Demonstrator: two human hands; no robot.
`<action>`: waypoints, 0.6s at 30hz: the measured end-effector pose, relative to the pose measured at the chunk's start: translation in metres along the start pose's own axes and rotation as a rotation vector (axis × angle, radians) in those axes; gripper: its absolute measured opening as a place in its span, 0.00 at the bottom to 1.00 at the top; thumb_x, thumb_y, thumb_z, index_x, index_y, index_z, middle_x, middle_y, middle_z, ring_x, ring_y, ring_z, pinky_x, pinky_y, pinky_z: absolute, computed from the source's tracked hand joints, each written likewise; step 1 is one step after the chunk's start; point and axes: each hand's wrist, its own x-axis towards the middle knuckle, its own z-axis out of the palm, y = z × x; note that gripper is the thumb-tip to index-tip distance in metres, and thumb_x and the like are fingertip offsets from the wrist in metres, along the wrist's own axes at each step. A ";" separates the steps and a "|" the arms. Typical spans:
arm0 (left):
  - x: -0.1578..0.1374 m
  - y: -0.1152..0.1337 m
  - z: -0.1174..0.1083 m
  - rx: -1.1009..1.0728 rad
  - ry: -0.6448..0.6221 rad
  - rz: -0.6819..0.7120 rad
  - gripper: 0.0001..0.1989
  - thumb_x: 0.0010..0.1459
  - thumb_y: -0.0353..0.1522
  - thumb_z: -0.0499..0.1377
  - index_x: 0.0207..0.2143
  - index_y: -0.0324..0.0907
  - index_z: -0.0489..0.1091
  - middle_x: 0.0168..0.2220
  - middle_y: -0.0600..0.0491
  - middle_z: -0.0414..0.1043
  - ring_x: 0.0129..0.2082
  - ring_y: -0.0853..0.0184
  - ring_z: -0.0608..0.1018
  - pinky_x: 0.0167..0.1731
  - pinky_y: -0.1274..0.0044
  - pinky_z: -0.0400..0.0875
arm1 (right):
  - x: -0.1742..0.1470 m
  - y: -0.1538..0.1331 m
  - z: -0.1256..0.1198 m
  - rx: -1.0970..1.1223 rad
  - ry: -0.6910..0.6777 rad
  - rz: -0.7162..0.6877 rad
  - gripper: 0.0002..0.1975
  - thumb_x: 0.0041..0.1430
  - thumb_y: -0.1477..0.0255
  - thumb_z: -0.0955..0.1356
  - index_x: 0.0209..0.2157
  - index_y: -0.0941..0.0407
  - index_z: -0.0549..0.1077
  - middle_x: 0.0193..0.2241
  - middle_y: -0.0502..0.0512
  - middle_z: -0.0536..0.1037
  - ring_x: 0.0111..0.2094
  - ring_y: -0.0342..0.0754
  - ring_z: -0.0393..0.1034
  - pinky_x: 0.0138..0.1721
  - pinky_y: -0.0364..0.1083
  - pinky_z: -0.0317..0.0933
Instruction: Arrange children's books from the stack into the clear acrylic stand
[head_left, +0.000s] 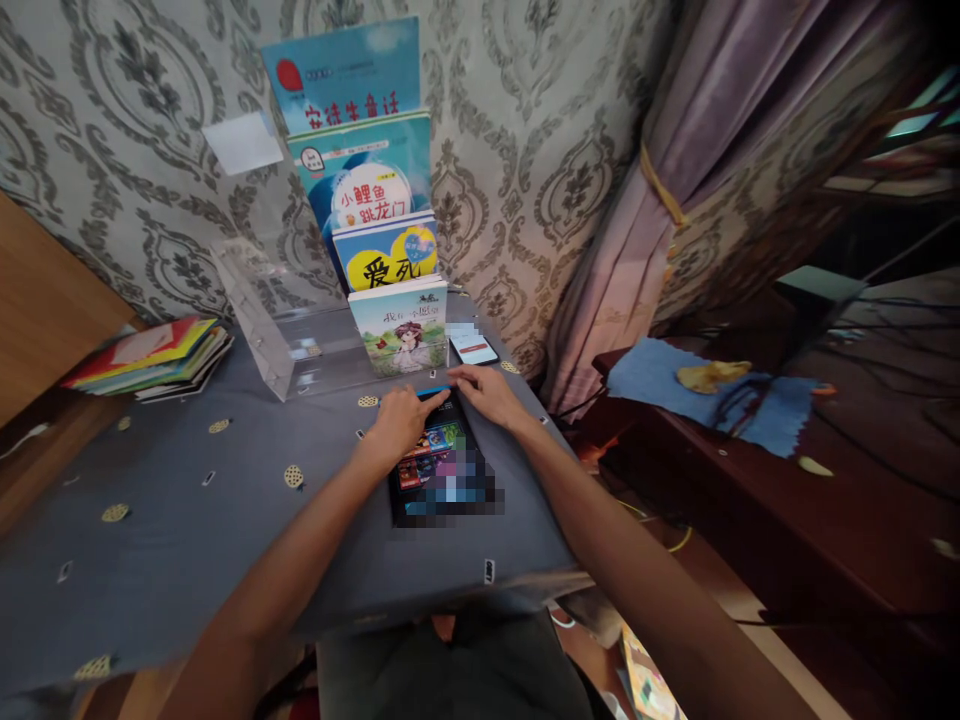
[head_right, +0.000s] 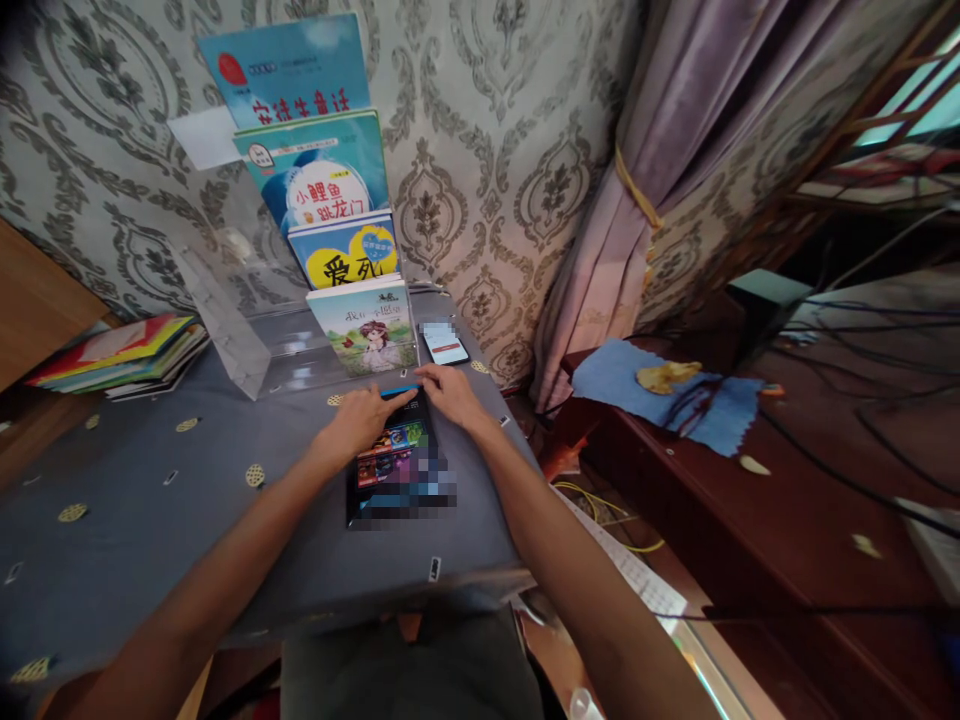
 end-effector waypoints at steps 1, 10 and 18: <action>0.002 0.002 0.000 -0.011 -0.012 -0.011 0.31 0.67 0.24 0.46 0.68 0.56 0.56 0.44 0.41 0.74 0.40 0.57 0.79 0.38 0.71 0.70 | 0.000 0.000 0.000 0.007 0.002 -0.001 0.18 0.63 0.81 0.63 0.51 0.55 0.77 0.44 0.55 0.84 0.45 0.49 0.79 0.47 0.47 0.70; 0.002 0.011 -0.001 -0.045 -0.030 -0.050 0.33 0.66 0.22 0.46 0.68 0.57 0.56 0.41 0.42 0.75 0.40 0.56 0.79 0.39 0.70 0.70 | -0.001 0.000 0.001 -0.057 -0.018 -0.033 0.18 0.64 0.80 0.63 0.51 0.55 0.77 0.44 0.56 0.84 0.46 0.50 0.78 0.50 0.49 0.69; -0.016 0.014 -0.001 0.038 -0.037 -0.051 0.34 0.65 0.27 0.54 0.70 0.55 0.51 0.47 0.39 0.73 0.43 0.55 0.79 0.40 0.70 0.71 | -0.002 -0.002 0.000 -0.139 -0.029 -0.064 0.18 0.64 0.81 0.63 0.50 0.56 0.77 0.46 0.57 0.83 0.48 0.50 0.78 0.52 0.48 0.68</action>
